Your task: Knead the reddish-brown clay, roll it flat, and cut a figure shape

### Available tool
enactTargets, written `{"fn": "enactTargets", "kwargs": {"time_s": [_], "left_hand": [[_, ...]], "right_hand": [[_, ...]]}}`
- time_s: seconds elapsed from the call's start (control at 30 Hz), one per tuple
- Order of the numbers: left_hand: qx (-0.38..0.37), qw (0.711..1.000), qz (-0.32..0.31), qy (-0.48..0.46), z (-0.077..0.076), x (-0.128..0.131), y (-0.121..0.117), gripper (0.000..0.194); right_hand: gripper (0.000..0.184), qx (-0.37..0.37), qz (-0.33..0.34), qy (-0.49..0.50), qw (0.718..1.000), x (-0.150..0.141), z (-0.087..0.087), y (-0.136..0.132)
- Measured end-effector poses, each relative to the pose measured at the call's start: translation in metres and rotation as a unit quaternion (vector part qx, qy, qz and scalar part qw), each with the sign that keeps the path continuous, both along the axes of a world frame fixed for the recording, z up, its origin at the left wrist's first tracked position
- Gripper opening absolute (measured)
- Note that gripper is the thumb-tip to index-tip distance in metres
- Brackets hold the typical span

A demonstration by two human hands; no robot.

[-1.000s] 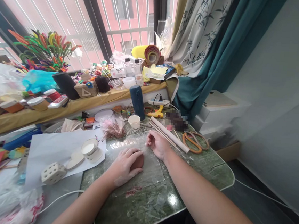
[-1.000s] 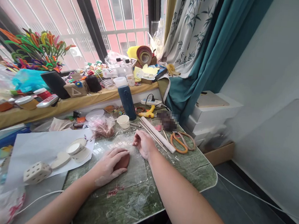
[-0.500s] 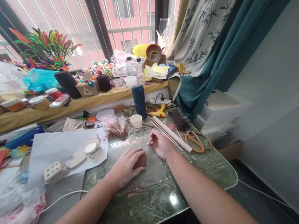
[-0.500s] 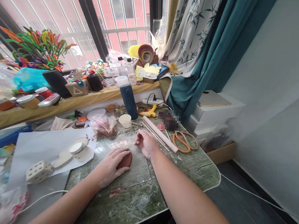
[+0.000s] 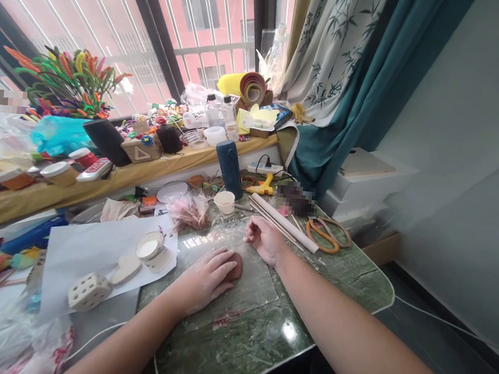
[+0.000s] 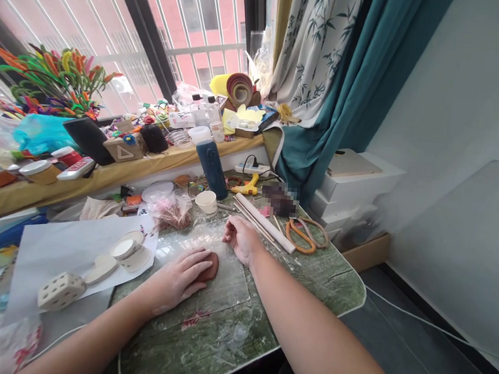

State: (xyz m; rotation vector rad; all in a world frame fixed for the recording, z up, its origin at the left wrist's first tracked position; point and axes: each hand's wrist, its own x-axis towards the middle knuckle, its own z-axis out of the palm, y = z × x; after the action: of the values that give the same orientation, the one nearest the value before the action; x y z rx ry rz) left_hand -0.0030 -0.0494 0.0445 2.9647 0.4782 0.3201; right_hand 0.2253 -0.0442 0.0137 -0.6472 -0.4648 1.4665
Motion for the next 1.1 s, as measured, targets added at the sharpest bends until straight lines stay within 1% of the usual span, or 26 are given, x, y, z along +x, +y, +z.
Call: {"fn": "enactTargets", "kwargs": {"time_s": [0.13, 0.23, 0.33, 0.4, 0.43, 0.53, 0.57, 0.63, 0.73, 0.8, 0.9, 1.03, 1.1], "left_hand": [[0.046, 0.998, -0.005, 0.05, 0.001, 0.004, -0.005, 0.038], [0.052, 0.996, 0.002, 0.068, 0.001, 0.004, -0.007, 0.042], [0.041, 0.997, 0.005, 0.071, 0.001, 0.002, -0.008, 0.043], [0.026, 0.998, 0.008, 0.057, 0.003, 0.001, -0.007, 0.043], [0.017, 0.999, 0.009, 0.047, 0.003, 0.001, -0.007, 0.046], [-0.008, 0.999, 0.024, 0.022, 0.005, 0.0, -0.006, 0.064], [-0.012, 0.999, 0.033, 0.016, 0.006, 0.0, -0.005, 0.066], [-0.012, 0.999, 0.038, 0.012, 0.007, 0.001, -0.004, 0.06], [0.01, 1.0, 0.01, 0.028, 0.009, 0.003, -0.001, 0.049], [0.025, 0.998, -0.012, 0.052, 0.011, 0.004, 0.001, 0.048], [0.032, 0.996, -0.023, 0.075, 0.012, 0.005, 0.005, 0.049], [0.018, 0.998, -0.009, 0.051, 0.013, 0.004, 0.008, 0.043], [0.014, 0.999, -0.028, 0.041, 0.016, 0.002, 0.01, 0.043]], "right_hand": [[0.029, 0.001, -0.002, -0.005, 1.0, 0.0, 0.001, -0.001], [0.029, 0.002, -0.002, -0.009, 1.0, 0.0, 0.002, -0.001], [0.029, 0.003, -0.002, -0.01, 1.0, -0.001, 0.003, -0.002], [0.029, 0.004, -0.003, -0.011, 1.0, -0.001, 0.004, -0.003], [0.029, 0.004, -0.003, -0.012, 1.0, -0.001, 0.004, -0.003], [0.03, 0.005, -0.004, -0.014, 1.0, -0.001, 0.005, -0.004], [0.03, 0.005, -0.004, -0.015, 1.0, -0.001, 0.005, -0.004], [0.03, 0.005, -0.005, -0.017, 1.0, -0.001, 0.005, -0.004], [0.031, 0.005, -0.005, -0.022, 1.0, -0.002, 0.004, -0.004], [0.032, 0.003, 0.0, -0.027, 1.0, -0.002, 0.004, -0.004], [0.032, 0.0, 0.012, -0.036, 0.999, -0.003, 0.003, -0.004], [0.033, 0.001, 0.014, -0.037, 0.999, -0.002, 0.003, -0.003], [0.033, 0.002, 0.011, -0.034, 0.999, -0.002, 0.003, -0.003]]}}
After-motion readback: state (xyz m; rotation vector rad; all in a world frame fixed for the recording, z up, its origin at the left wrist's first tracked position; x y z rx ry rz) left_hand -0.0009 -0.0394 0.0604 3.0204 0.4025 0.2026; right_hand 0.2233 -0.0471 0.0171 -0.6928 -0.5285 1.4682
